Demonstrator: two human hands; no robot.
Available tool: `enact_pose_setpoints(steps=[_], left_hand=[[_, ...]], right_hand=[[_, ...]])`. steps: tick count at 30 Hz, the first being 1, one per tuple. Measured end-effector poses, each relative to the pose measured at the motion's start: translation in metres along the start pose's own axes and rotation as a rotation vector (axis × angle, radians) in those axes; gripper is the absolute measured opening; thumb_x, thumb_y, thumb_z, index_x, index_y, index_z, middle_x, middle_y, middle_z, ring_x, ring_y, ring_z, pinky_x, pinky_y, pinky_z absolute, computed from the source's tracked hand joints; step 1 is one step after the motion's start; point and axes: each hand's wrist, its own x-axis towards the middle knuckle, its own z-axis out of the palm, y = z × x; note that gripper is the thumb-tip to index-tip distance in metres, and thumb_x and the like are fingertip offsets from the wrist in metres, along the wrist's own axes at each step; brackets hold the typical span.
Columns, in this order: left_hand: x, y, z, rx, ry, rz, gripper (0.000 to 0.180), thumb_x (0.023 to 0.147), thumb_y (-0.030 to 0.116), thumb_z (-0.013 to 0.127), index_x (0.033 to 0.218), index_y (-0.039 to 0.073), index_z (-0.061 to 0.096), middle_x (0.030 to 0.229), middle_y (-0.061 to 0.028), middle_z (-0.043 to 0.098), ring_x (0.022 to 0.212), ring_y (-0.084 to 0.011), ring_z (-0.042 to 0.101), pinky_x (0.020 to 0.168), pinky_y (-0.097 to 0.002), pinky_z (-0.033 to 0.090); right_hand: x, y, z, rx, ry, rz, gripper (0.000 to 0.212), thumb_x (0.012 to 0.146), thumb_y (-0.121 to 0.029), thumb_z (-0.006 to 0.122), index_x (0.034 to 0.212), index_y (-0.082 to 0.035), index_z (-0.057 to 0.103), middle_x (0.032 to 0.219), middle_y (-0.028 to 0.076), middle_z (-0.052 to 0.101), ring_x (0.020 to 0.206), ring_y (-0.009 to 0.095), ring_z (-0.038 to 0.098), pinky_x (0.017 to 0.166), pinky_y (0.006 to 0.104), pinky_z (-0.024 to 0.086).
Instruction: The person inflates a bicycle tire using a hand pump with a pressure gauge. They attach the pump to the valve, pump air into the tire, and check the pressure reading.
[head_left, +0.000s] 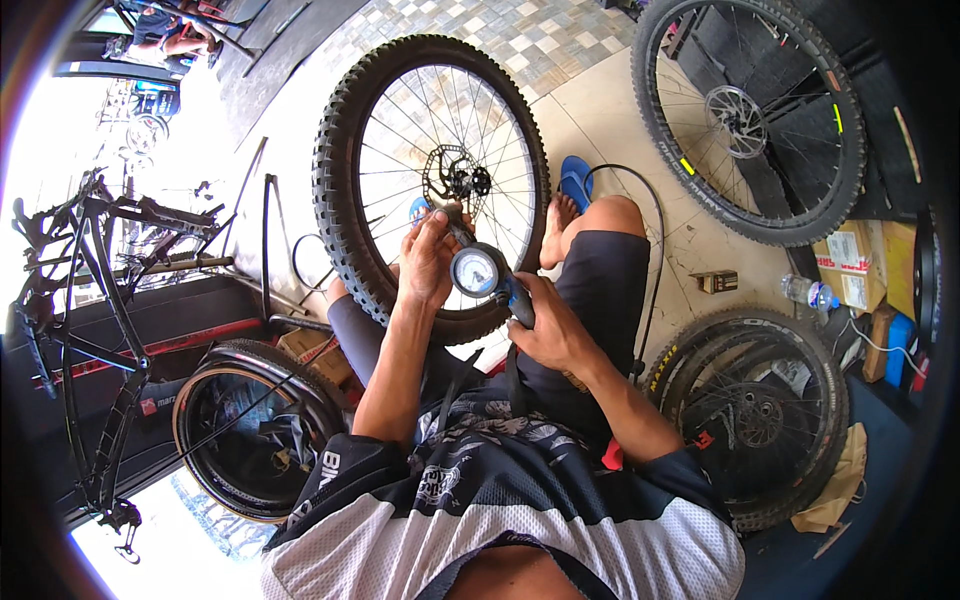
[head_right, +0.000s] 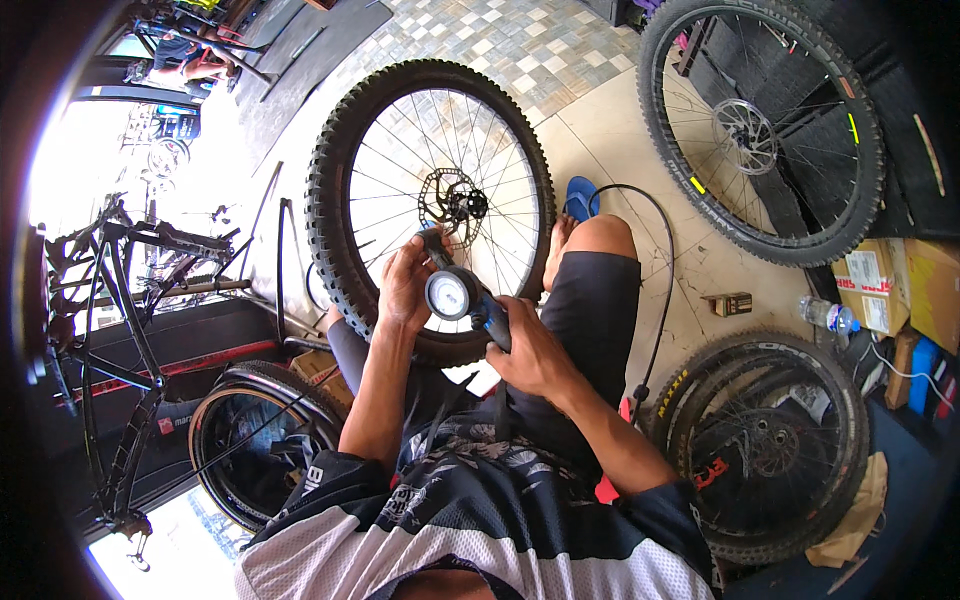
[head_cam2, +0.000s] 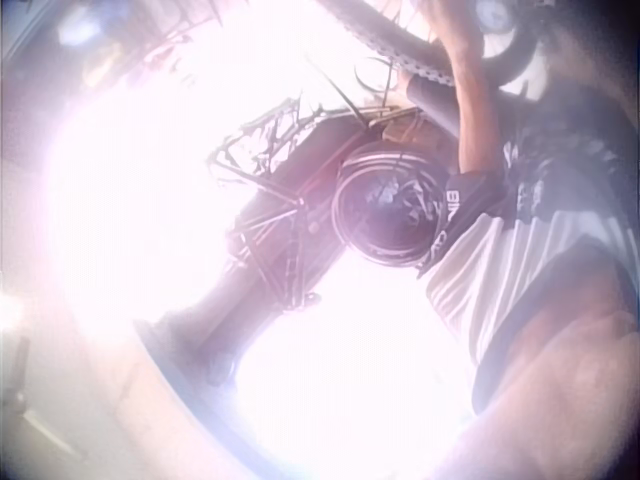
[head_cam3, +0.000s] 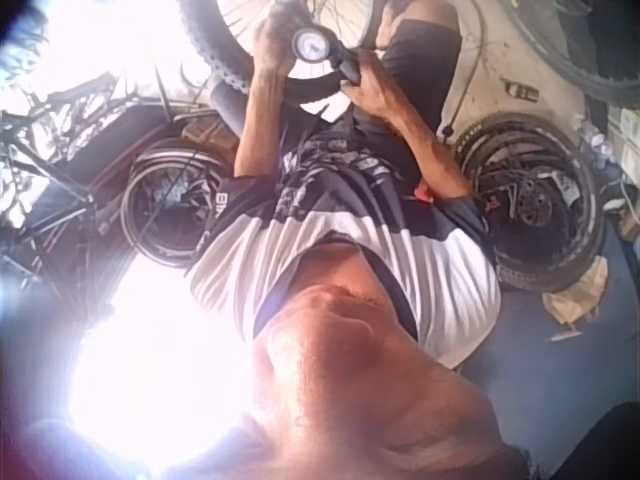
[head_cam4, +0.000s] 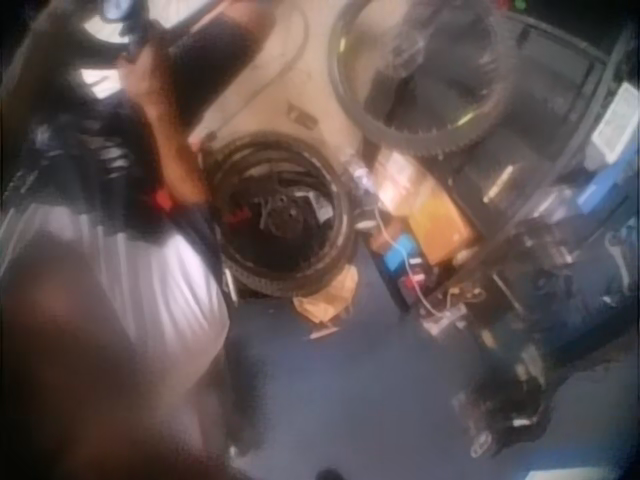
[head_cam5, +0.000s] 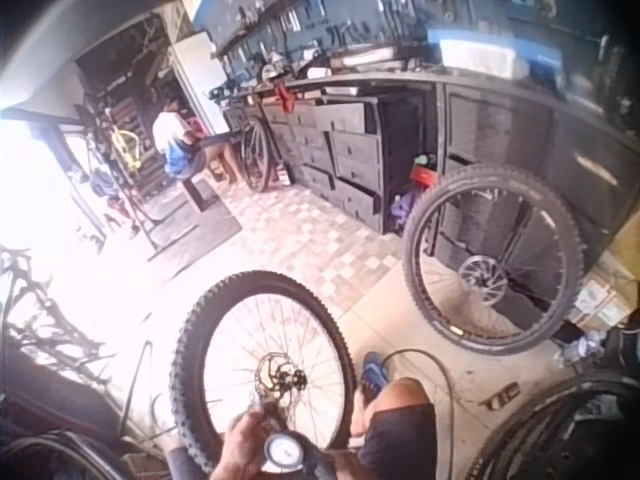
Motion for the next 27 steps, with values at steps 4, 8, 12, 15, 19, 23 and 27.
enact_pose_setpoints(steps=[4,8,12,15,19,23,27], left_hand=[[0.003,-0.007,-0.004,-0.051,0.043,-0.032,0.038,0.099,0.028,0.066,0.120,-0.003,0.061,0.101,-0.0135,0.068,0.090,-0.0212,0.066,0.081,-0.0343,0.056],[0.010,-0.008,-0.010,-0.109,0.029,-0.023,0.032,0.099,0.026,0.066,0.116,-0.001,0.061,0.099,-0.0132,0.068,0.090,-0.0201,0.065,0.081,-0.0340,0.056],[0.013,-0.011,-0.010,-0.092,0.039,0.014,0.031,0.098,0.024,0.069,0.116,0.000,0.061,0.099,-0.0126,0.068,0.090,-0.0200,0.066,0.082,-0.0336,0.055],[0.013,-0.011,-0.007,-0.096,0.032,0.015,0.029,0.098,0.022,0.069,0.116,0.001,0.061,0.099,-0.0117,0.068,0.091,-0.0197,0.066,0.083,-0.0332,0.055],[0.012,-0.004,-0.001,-0.107,-0.008,0.023,0.026,0.098,0.020,0.069,0.114,0.001,0.063,0.098,-0.0103,0.069,0.091,-0.0197,0.066,0.082,-0.0321,0.054],[0.011,0.002,0.002,-0.116,-0.016,0.081,0.024,0.099,0.020,0.068,0.113,0.001,0.064,0.098,-0.0093,0.069,0.092,-0.0199,0.067,0.080,-0.0308,0.053],[0.012,0.003,0.003,-0.100,-0.035,0.099,0.025,0.100,0.021,0.068,0.113,0.001,0.064,0.100,-0.0093,0.069,0.093,-0.0201,0.067,0.079,-0.0308,0.053]], right_hand=[[0.020,-0.003,0.001,0.040,-0.088,0.051,0.062,0.085,-0.015,0.070,0.138,0.004,0.043,0.116,0.031,0.064,0.111,0.047,0.064,0.097,0.0485,0.049],[0.029,-0.005,0.002,0.058,-0.154,0.117,0.057,0.088,-0.021,0.071,0.134,0.003,0.047,0.109,0.029,0.067,0.105,0.045,0.067,0.093,0.0477,0.051],[0.031,-0.003,0.001,0.108,-0.205,0.198,0.050,0.090,-0.025,0.069,0.128,0.003,0.052,0.107,0.027,0.068,0.099,0.040,0.068,0.089,0.0452,0.051],[0.033,-0.001,0.000,0.135,-0.213,0.218,0.048,0.091,-0.025,0.069,0.127,0.003,0.054,0.105,0.025,0.069,0.098,0.038,0.068,0.091,0.0442,0.050],[0.036,-0.005,-0.005,0.172,-0.241,0.159,0.035,0.092,-0.020,0.067,0.118,0.001,0.055,0.089,0.017,0.067,0.070,0.028,0.066,0.068,0.0392,0.053],[0.038,-0.018,-0.016,0.445,-0.398,0.293,0.022,0.094,-0.016,0.065,0.108,-0.002,0.054,0.076,0.007,0.059,0.045,0.015,0.053,0.043,0.0323,0.044],[0.040,-0.026,-0.022,0.557,-0.458,0.376,0.024,0.095,-0.014,0.065,0.112,-0.002,0.055,0.077,0.004,0.057,0.044,0.011,0.052,0.039,0.0295,0.042]])
